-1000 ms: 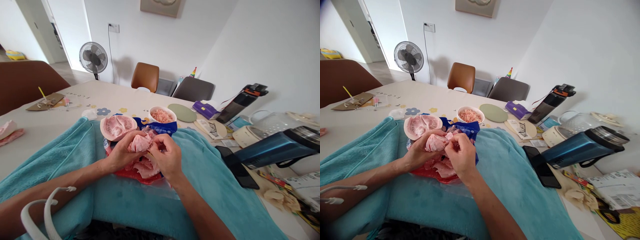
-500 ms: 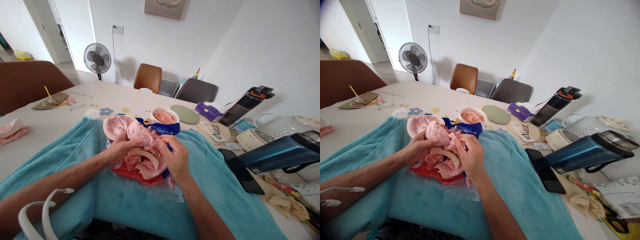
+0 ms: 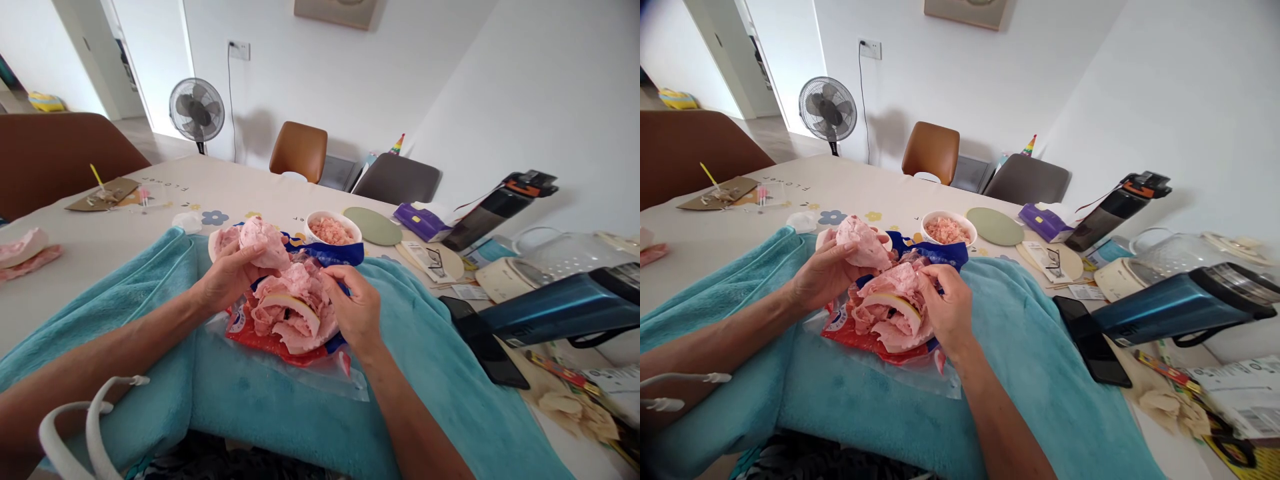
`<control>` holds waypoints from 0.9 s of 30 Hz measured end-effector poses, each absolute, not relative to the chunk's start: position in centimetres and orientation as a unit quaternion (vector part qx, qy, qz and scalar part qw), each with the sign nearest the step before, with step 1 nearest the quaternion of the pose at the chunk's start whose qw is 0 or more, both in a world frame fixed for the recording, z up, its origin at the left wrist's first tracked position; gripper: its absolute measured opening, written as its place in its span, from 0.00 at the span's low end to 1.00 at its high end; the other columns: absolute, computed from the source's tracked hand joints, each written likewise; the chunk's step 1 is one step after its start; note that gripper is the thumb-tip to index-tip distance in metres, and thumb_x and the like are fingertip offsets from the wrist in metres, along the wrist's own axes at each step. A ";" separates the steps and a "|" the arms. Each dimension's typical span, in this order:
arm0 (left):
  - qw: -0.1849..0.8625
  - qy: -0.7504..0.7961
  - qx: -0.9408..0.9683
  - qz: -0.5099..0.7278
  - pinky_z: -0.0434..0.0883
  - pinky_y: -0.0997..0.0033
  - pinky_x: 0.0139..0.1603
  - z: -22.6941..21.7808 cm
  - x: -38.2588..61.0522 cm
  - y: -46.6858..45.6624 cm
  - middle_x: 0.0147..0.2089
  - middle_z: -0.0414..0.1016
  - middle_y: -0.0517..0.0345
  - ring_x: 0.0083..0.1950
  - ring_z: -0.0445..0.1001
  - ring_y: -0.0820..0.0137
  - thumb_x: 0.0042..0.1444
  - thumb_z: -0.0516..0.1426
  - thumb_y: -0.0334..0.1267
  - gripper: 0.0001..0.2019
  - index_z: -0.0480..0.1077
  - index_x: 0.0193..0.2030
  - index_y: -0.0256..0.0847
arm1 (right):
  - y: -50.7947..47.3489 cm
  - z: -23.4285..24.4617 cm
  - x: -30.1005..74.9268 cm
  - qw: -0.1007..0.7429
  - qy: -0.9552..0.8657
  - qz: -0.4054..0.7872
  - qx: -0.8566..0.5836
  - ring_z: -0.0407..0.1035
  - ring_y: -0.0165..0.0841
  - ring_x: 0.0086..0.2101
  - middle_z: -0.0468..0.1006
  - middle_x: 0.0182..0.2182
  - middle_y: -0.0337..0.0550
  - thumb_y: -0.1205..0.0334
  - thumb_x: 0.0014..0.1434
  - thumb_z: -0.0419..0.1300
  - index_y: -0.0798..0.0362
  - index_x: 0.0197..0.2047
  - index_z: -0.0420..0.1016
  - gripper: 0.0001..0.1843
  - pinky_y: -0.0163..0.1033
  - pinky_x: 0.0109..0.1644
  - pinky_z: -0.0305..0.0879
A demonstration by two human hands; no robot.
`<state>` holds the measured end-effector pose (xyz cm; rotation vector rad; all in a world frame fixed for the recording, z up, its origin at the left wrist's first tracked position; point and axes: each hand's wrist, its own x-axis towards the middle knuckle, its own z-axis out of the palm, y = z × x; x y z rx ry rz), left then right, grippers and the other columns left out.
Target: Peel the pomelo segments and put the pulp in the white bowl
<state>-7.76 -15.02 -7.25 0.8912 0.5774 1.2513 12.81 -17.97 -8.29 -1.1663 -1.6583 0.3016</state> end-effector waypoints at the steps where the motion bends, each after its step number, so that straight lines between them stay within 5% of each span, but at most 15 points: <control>1: 0.683 0.256 0.397 0.557 0.76 0.65 0.39 -7.1 -7.8 -15.0 0.48 0.78 0.46 0.44 0.78 0.60 0.53 0.61 0.39 0.14 0.75 0.45 0.35 | -17.9 -8.2 12.9 0.524 -0.689 0.122 -0.486 0.73 0.30 0.33 0.79 0.31 0.39 0.63 0.60 0.58 0.52 0.30 0.75 0.08 0.35 0.40 0.68; 7: 0.668 0.280 0.379 0.576 0.76 0.60 0.44 -5.9 -8.3 -15.0 0.45 0.78 0.45 0.47 0.77 0.58 0.52 0.61 0.41 0.18 0.73 0.47 0.34 | -17.9 -8.0 13.4 0.517 -0.668 0.153 -0.512 0.74 0.32 0.35 0.81 0.35 0.40 0.60 0.61 0.57 0.51 0.40 0.76 0.08 0.36 0.40 0.70; 14: 0.661 0.299 0.371 0.579 0.77 0.62 0.42 -5.9 -8.4 -14.9 0.43 0.78 0.47 0.43 0.77 0.61 0.51 0.62 0.40 0.16 0.74 0.45 0.33 | -18.6 -8.9 11.0 0.202 -0.856 0.122 -0.460 0.72 0.37 0.45 0.80 0.41 0.44 0.65 0.58 0.59 0.48 0.42 0.77 0.09 0.41 0.48 0.67; 21: 0.665 0.302 0.359 0.581 0.76 0.65 0.39 -6.0 -8.8 -14.5 0.41 0.79 0.46 0.41 0.78 0.61 0.51 0.62 0.41 0.17 0.73 0.46 0.33 | -17.3 -7.7 11.5 0.288 -0.778 0.155 -0.536 0.73 0.35 0.37 0.79 0.38 0.42 0.60 0.62 0.55 0.51 0.43 0.76 0.10 0.39 0.41 0.66; 27: 0.662 0.284 0.365 0.589 0.76 0.64 0.41 -6.1 -9.3 -14.0 0.40 0.79 0.49 0.41 0.78 0.62 0.52 0.62 0.41 0.16 0.74 0.45 0.34 | -15.6 -5.5 11.8 0.260 -0.815 0.130 -0.501 0.72 0.37 0.45 0.79 0.44 0.45 0.66 0.63 0.52 0.51 0.47 0.75 0.14 0.42 0.49 0.66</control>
